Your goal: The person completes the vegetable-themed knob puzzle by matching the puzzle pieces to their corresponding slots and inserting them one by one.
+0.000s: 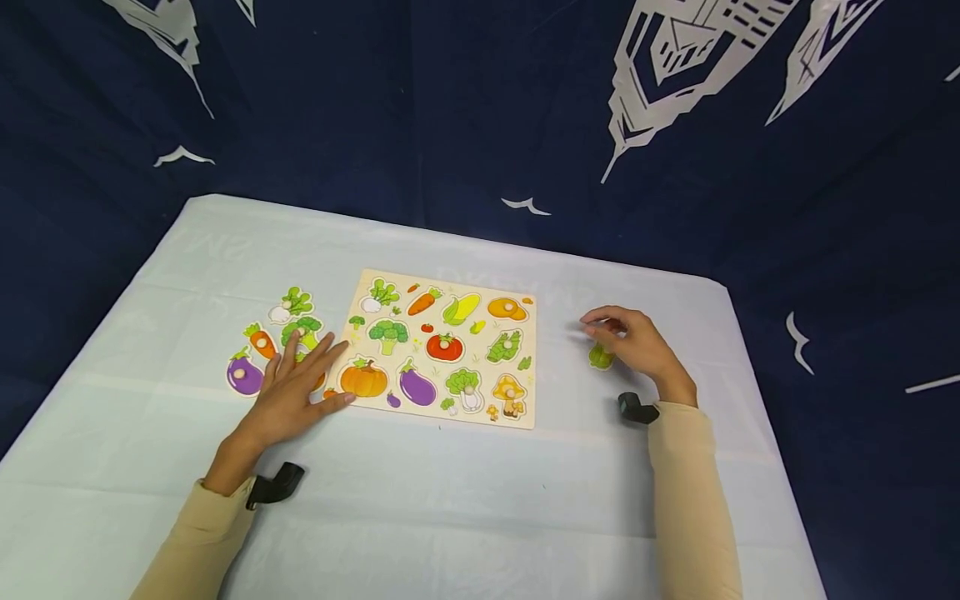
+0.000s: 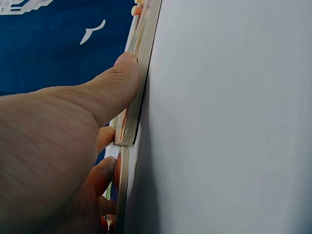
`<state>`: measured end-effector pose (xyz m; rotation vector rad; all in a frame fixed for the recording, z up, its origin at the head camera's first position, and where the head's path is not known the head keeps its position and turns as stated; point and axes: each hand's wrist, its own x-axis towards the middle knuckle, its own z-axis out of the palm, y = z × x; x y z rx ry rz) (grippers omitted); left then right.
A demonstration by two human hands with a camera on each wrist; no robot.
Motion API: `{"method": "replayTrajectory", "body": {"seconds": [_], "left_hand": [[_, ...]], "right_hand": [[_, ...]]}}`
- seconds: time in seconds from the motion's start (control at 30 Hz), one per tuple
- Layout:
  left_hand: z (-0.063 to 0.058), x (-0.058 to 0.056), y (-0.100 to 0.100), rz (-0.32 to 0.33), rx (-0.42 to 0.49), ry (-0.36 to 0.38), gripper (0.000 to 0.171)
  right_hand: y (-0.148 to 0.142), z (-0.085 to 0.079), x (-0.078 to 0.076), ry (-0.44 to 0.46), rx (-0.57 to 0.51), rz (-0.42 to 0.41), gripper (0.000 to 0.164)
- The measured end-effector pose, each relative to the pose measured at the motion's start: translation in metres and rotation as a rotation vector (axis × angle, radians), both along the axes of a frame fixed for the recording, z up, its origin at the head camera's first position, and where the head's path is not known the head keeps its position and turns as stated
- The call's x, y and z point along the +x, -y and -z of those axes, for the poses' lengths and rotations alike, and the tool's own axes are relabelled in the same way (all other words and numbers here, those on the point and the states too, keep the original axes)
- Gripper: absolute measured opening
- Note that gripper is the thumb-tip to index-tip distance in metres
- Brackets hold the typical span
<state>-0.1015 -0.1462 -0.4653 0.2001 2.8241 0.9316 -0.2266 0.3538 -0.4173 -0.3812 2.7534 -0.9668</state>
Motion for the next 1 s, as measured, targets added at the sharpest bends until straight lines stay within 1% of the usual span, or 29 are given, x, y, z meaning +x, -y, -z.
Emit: {"method": "replayTrajectory", "body": {"seconds": [0.13, 0.27, 0.47, 0.8, 1.0], "left_hand": [[0.0, 0.0, 0.0, 0.0, -0.001, 0.004, 0.082], [0.0, 0.001, 0.0, -0.002, 0.002, 0.002, 0.082], [0.001, 0.0, 0.0, 0.001, 0.005, -0.002, 0.082], [0.0, 0.0, 0.0, 0.006, 0.001, -0.002, 0.082], [-0.001, 0.0, 0.0, 0.006, 0.006, -0.009, 0.082]], "right_hand": [[-0.013, -0.003, 0.002, 0.098, -0.018, -0.028, 0.028], [-0.022, -0.003, 0.003, 0.132, 0.007, -0.05, 0.025], [-0.032, 0.001, 0.003, 0.127, 0.042, -0.053, 0.021], [-0.036, 0.011, 0.004, 0.131, 0.026, -0.055, 0.02], [-0.037, 0.015, 0.003, 0.127, 0.022, -0.039, 0.021]]}}
